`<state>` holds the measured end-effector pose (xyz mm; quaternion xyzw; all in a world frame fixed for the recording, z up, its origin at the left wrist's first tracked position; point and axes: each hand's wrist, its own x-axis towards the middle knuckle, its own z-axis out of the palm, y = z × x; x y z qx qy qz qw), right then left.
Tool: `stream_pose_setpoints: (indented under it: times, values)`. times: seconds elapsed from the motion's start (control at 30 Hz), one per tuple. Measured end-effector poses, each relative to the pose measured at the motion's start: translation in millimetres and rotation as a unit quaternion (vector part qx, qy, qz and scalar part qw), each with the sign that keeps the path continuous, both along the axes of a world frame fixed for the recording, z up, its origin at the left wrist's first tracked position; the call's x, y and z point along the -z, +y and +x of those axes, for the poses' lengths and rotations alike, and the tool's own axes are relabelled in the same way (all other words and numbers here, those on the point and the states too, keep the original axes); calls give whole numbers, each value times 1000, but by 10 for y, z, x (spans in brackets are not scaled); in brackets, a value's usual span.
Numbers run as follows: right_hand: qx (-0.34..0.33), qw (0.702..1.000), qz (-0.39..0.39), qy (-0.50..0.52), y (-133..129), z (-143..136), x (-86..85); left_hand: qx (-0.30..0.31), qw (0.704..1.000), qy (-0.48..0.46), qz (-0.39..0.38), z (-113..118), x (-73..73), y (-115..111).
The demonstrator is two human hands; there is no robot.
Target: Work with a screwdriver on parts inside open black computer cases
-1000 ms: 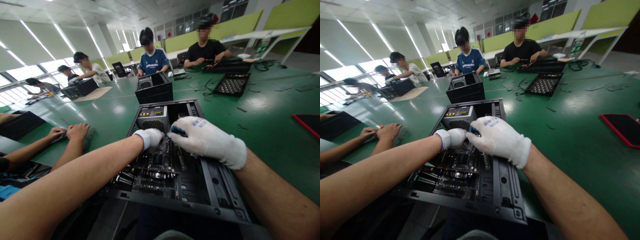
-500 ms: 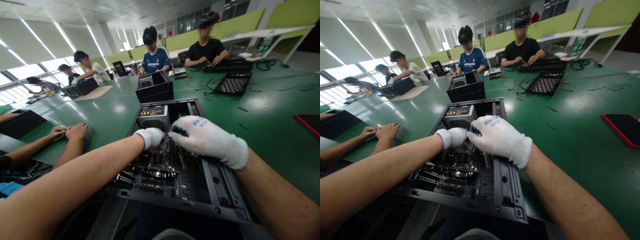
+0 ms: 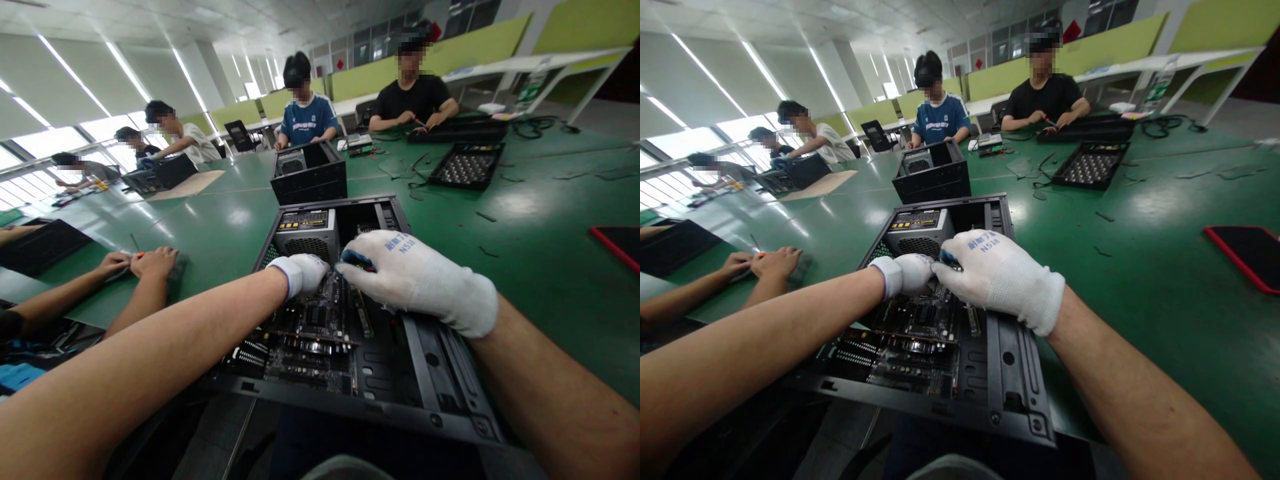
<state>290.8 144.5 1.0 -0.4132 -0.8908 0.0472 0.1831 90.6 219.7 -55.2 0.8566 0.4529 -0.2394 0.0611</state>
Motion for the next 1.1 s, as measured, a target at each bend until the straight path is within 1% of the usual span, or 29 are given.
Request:
stream_pose_setpoints:
  times: [0.3, 0.5, 0.73, 0.93, 1.1]
  values:
    - [0, 1000, -3, 5, 1, 7, 0, 27, 999, 29, -5, 4, -8, -7]
    - [4, 1000, -10, 1, -11, 1, -27, 20, 999, 43, -4, 41, -35, -18]
    - [7, 1000, -14, -7, -29, -1, -50, 26, 998, 53, -8, 37, -21, -4]
    - [5, 1000, -8, -10, -21, 0, -39, 26, 996, 79, -9, 121, -36, -7]
    - [4, 1000, -14, -3, -23, 3, -35, 28, 996, 83, -21, 118, -3, 22]
